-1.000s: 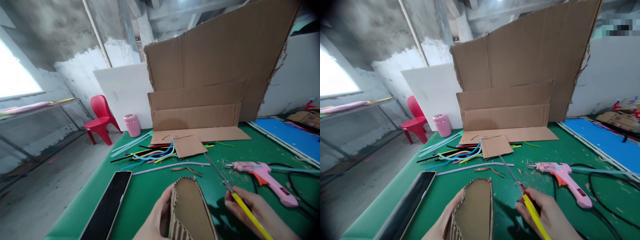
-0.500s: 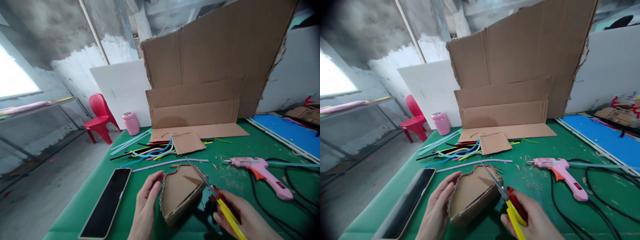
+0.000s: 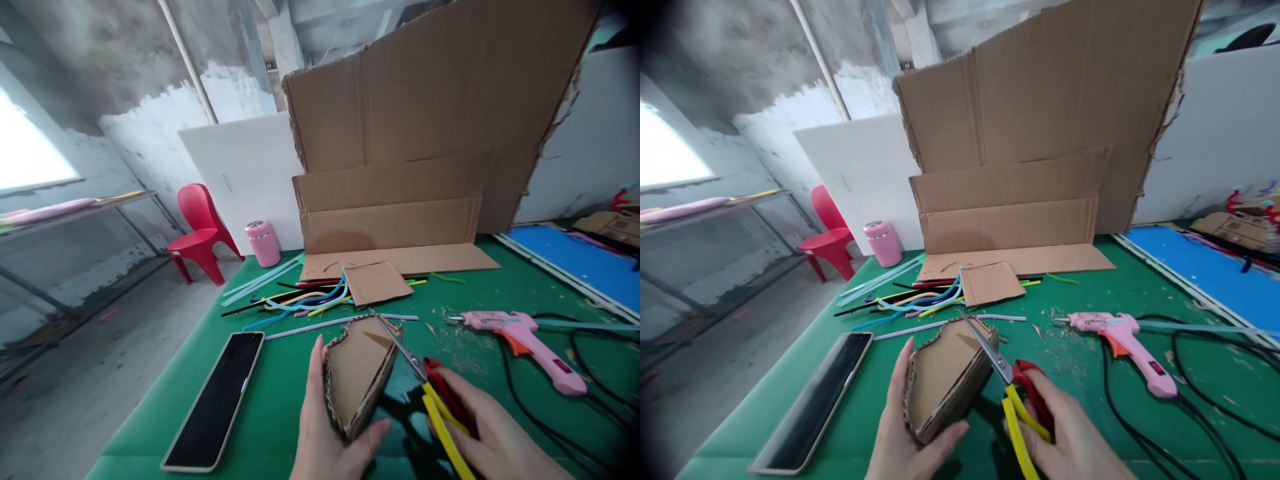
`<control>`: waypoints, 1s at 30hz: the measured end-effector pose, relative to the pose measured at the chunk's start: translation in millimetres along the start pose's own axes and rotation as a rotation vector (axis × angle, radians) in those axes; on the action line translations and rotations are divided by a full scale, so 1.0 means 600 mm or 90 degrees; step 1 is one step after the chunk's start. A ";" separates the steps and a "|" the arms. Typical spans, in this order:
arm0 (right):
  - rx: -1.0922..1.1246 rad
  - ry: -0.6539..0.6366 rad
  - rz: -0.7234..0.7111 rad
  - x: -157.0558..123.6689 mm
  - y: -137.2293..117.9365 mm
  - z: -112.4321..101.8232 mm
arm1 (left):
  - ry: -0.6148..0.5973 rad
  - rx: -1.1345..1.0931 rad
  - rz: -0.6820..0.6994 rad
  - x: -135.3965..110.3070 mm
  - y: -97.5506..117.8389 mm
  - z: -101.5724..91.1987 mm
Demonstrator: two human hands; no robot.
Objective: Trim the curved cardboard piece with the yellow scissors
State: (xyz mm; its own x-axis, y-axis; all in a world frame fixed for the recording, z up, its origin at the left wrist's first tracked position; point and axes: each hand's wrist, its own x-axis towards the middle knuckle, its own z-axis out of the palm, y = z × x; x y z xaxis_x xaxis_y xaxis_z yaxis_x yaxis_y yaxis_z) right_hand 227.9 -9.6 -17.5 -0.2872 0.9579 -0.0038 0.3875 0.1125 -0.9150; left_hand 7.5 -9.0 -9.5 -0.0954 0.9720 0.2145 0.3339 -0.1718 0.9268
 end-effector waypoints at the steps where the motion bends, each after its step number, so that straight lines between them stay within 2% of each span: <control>1: 0.003 0.000 -0.001 0.001 -0.001 0.000 | 0.001 0.000 -0.004 0.002 0.000 0.000; 5: 0.005 0.001 0.036 0.001 -0.001 -0.007 | -0.007 -0.028 -0.006 0.015 0.007 -0.009; 8: 0.003 0.018 0.054 -0.002 0.001 -0.021 | -0.053 -0.041 -0.002 0.028 0.010 -0.023; 11: -0.090 0.121 0.026 -0.003 0.006 -0.039 | -0.080 -0.044 0.005 0.037 0.008 -0.034; 14: -0.211 0.233 -0.013 -0.001 0.016 -0.051 | -0.057 -0.076 0.005 0.040 0.003 -0.037; 17: -0.319 0.265 -0.069 0.001 0.028 -0.058 | -0.041 -0.073 0.026 0.039 -0.004 -0.036; 21: -0.419 0.273 -0.139 0.004 0.042 -0.061 | -0.027 -0.082 0.029 0.041 -0.011 -0.035; 25: -0.418 0.227 -0.155 0.006 0.048 -0.070 | -0.027 -0.105 0.032 0.046 -0.015 -0.035; 30: -0.515 0.247 -0.133 0.005 0.056 -0.086 | -0.037 -0.107 0.001 0.045 -0.008 -0.039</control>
State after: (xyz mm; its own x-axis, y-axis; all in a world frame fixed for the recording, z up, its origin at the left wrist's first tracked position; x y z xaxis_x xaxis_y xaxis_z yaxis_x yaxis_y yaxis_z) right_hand 285.0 10.7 -27.5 -0.1633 0.9021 0.3994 0.8970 0.3043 -0.3206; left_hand -18.7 14.4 -1.0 -0.0392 0.9784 0.2028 0.1723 -0.1933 0.9659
